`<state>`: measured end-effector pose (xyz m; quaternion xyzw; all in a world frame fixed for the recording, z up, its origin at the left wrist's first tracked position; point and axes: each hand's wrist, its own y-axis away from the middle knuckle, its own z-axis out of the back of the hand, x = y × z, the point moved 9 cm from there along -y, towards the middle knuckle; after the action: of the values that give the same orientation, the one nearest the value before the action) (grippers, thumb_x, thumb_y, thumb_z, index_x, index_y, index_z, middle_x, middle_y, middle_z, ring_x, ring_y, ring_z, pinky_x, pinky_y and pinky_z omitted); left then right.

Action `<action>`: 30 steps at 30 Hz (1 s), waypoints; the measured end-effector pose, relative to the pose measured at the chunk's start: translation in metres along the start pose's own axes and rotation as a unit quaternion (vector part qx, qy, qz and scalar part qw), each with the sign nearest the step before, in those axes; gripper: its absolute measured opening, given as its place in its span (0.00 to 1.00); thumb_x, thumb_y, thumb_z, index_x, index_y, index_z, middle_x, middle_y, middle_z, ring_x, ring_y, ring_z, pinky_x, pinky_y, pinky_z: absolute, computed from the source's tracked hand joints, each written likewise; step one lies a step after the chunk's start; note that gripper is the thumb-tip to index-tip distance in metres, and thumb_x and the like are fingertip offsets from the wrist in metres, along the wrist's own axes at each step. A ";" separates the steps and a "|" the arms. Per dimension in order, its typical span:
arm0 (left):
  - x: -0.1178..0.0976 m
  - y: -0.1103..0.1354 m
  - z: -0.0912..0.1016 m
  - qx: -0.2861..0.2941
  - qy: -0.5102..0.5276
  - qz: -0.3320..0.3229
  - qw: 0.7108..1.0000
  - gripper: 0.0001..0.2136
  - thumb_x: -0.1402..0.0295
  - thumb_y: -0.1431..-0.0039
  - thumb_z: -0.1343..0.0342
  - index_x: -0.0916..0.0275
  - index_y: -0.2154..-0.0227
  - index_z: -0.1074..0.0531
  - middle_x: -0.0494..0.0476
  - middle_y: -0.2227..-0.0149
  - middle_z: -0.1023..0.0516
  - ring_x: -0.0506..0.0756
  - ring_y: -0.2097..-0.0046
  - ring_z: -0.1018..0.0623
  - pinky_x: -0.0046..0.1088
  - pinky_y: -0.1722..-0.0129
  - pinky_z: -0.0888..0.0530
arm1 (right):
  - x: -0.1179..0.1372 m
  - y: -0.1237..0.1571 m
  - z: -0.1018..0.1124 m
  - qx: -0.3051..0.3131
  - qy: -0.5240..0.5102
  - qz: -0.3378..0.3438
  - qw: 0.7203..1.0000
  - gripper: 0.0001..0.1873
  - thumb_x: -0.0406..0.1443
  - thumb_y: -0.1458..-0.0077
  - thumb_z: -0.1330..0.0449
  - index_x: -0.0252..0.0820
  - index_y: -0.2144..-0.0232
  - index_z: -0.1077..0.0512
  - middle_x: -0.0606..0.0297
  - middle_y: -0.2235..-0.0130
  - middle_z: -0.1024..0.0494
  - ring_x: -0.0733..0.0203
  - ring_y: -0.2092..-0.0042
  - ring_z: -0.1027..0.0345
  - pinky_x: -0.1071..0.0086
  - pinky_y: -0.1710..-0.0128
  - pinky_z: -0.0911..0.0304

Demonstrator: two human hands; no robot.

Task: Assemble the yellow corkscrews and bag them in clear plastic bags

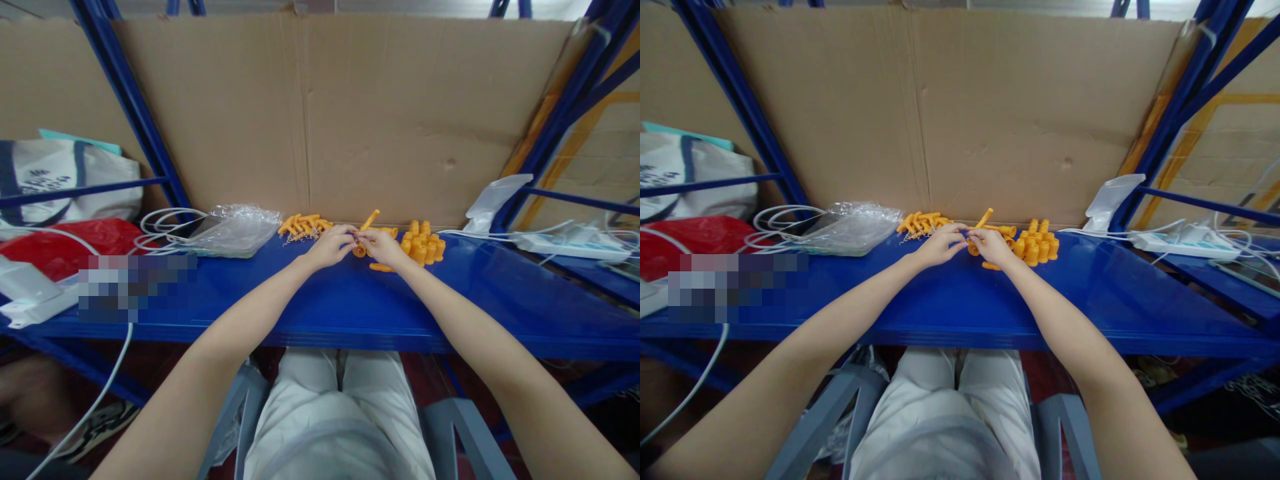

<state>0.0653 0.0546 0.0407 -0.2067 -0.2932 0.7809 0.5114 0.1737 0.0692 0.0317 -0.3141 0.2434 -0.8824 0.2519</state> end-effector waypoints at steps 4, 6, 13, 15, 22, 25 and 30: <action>0.005 0.000 -0.001 -0.010 0.024 0.013 1.000 0.09 0.66 0.35 0.46 0.60 0.65 0.20 0.61 0.49 0.22 0.60 0.46 0.23 0.46 0.44 0.28 | 0.007 0.003 0.000 0.009 0.060 0.007 0.998 0.16 0.30 0.39 0.46 0.44 0.55 0.19 0.59 0.52 0.17 0.52 0.48 0.23 0.57 0.45 0.32; 0.006 0.000 -0.002 -0.012 0.032 0.020 0.999 0.10 0.66 0.35 0.46 0.60 0.67 0.21 0.61 0.50 0.21 0.59 0.47 0.23 0.45 0.44 0.28 | 0.011 0.004 -0.001 0.019 0.085 0.012 0.996 0.18 0.30 0.38 0.47 0.43 0.54 0.19 0.57 0.51 0.17 0.51 0.48 0.23 0.56 0.45 0.32; 0.012 -0.002 -0.005 -0.011 0.050 0.060 0.997 0.09 0.66 0.37 0.45 0.61 0.72 0.26 0.61 0.52 0.21 0.59 0.49 0.22 0.45 0.44 0.28 | 0.015 0.006 -0.006 0.047 0.138 0.024 0.989 0.20 0.31 0.37 0.48 0.44 0.50 0.20 0.58 0.50 0.18 0.51 0.47 0.24 0.58 0.44 0.33; 0.015 -0.001 -0.006 -0.007 0.051 0.072 0.996 0.07 0.67 0.39 0.44 0.61 0.72 0.28 0.61 0.53 0.21 0.59 0.49 0.22 0.46 0.44 0.28 | 0.014 0.005 -0.007 0.050 0.145 0.029 0.988 0.21 0.30 0.38 0.48 0.45 0.49 0.21 0.58 0.49 0.18 0.51 0.47 0.24 0.58 0.43 0.33; 0.023 0.001 -0.010 0.010 0.056 0.087 0.995 0.03 0.68 0.41 0.41 0.61 0.68 0.27 0.62 0.51 0.21 0.60 0.46 0.23 0.48 0.42 0.30 | 0.014 0.006 -0.012 0.074 0.162 0.034 0.983 0.22 0.28 0.41 0.48 0.45 0.50 0.21 0.58 0.50 0.18 0.51 0.48 0.24 0.59 0.44 0.33; 0.028 0.001 -0.014 0.017 0.084 0.095 0.992 0.04 0.68 0.43 0.38 0.62 0.70 0.25 0.63 0.50 0.21 0.60 0.46 0.23 0.48 0.42 0.30 | 0.015 0.006 -0.013 0.079 0.158 0.032 0.984 0.22 0.27 0.41 0.48 0.45 0.52 0.20 0.58 0.50 0.18 0.52 0.48 0.24 0.60 0.44 0.34; 0.040 0.003 -0.016 0.010 0.176 0.144 0.974 0.05 0.66 0.44 0.36 0.62 0.69 0.22 0.62 0.51 0.20 0.59 0.47 0.22 0.43 0.47 0.26 | 0.015 0.006 -0.009 0.059 0.129 0.034 0.989 0.24 0.27 0.41 0.49 0.44 0.47 0.23 0.57 0.49 0.19 0.52 0.47 0.25 0.59 0.42 0.35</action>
<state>0.0575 0.0940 0.0255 -0.3760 -0.1581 0.8005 0.4391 0.1593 0.0586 0.0285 -0.1737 0.2319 -0.9192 0.2665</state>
